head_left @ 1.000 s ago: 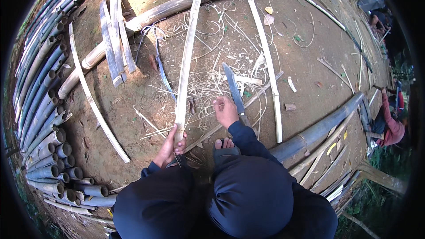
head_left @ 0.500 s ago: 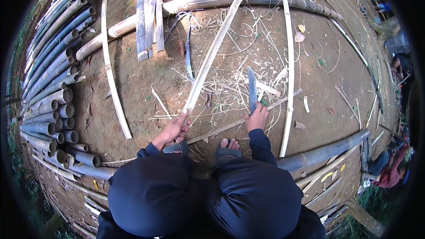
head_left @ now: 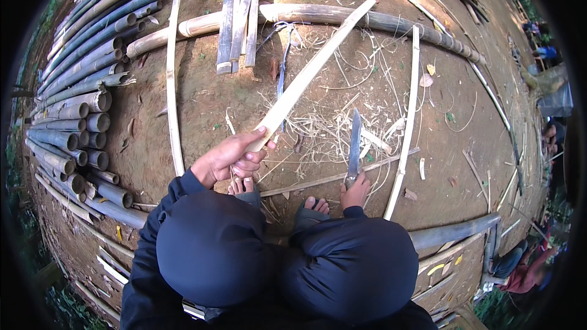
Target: The person shaves and shapes a thin strip of bamboo using a knife while sitting on the ground.
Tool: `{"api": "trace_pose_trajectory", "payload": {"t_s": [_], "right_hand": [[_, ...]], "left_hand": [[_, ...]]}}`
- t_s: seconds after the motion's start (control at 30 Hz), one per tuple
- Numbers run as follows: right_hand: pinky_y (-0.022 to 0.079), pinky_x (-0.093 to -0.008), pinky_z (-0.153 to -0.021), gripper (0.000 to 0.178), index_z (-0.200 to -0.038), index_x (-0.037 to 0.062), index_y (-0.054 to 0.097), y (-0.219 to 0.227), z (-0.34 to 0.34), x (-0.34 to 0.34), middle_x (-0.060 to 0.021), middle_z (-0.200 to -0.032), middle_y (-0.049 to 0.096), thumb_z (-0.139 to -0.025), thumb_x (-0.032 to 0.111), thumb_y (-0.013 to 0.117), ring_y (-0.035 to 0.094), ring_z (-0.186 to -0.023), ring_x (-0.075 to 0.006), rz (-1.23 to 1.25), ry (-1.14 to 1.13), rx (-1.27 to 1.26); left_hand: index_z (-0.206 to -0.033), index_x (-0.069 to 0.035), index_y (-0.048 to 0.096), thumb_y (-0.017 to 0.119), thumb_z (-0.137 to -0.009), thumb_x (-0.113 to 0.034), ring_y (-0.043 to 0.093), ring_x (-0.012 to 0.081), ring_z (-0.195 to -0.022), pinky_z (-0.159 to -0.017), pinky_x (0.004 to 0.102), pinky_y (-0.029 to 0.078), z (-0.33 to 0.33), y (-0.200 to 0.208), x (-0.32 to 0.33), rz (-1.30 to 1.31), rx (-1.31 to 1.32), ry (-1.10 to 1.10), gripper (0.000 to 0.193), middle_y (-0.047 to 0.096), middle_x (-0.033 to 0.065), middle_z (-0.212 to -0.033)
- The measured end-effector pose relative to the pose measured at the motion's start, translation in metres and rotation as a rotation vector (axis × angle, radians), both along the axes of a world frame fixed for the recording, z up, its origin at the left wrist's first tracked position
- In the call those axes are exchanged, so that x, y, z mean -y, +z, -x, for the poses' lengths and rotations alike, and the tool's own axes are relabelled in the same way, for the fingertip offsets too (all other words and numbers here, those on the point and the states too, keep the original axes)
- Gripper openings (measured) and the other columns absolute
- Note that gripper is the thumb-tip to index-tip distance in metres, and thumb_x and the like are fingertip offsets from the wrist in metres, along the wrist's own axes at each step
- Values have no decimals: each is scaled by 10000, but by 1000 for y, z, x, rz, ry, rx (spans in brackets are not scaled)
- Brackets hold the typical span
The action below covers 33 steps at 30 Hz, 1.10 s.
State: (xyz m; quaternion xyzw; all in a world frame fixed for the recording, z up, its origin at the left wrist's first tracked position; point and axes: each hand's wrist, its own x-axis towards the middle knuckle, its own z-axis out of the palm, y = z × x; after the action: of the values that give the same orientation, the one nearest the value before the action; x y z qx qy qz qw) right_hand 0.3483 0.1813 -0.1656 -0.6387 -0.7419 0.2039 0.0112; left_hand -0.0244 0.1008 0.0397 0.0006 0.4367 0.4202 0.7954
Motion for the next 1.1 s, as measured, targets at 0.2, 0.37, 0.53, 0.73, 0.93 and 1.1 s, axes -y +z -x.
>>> {"api": "trace_pose_trajectory", "payload": {"t_s": [0.2,0.37,0.53,0.73,0.93,1.1], "right_hand": [[486,-541,-808,513,-1203,-24,512,-6,-28,-19,-289,-888,647,-796,198,732,642,-897,-465,215,7,74],[490,-498,-730,385,-973,-12,566,77,-13,-63,-235,-752,628,-840,322,704,648,-777,-387,206,-134,-157],[493,-455,-651,471,-742,0,621,224,-5,-112,-182,-616,609,-884,446,677,655,-657,-308,-6,-240,-433],[453,-372,-547,248,-832,-18,614,358,43,-158,-137,-610,587,-932,206,649,572,-532,-225,-500,218,-413],[490,-417,-564,124,-827,12,602,335,108,-110,-171,-687,603,-811,118,664,610,-576,-341,-266,665,-391],[524,-446,-581,304,-830,40,571,273,118,-86,-149,-717,625,-818,301,726,642,-626,-352,-145,892,-136]], "left_hand": [[-1068,-54,470,402,-1060,-383,224,19,-428,-342,203,180,30,84,-52,10,-362,-180,336,272,-71,-625],[-1010,-47,471,423,-1055,-360,227,16,-433,-339,189,185,46,141,-78,61,-422,-205,320,277,-77,-625],[-1016,-47,468,405,-1060,-299,222,17,-441,-337,183,178,11,143,-75,68,-337,-130,263,288,-74,-628],[-1075,-5,534,401,-1060,-275,232,28,-447,-369,216,210,-39,89,-58,62,-243,26,302,330,-68,-644],[-1047,-17,512,425,-1052,-247,265,33,-441,-371,230,232,-71,62,-59,-5,-174,75,245,386,-52,-664],[-1059,-44,498,422,-1046,-205,302,46,-441,-369,241,260,-78,52,-46,-12,-304,72,179,412,-29,-678]]}}
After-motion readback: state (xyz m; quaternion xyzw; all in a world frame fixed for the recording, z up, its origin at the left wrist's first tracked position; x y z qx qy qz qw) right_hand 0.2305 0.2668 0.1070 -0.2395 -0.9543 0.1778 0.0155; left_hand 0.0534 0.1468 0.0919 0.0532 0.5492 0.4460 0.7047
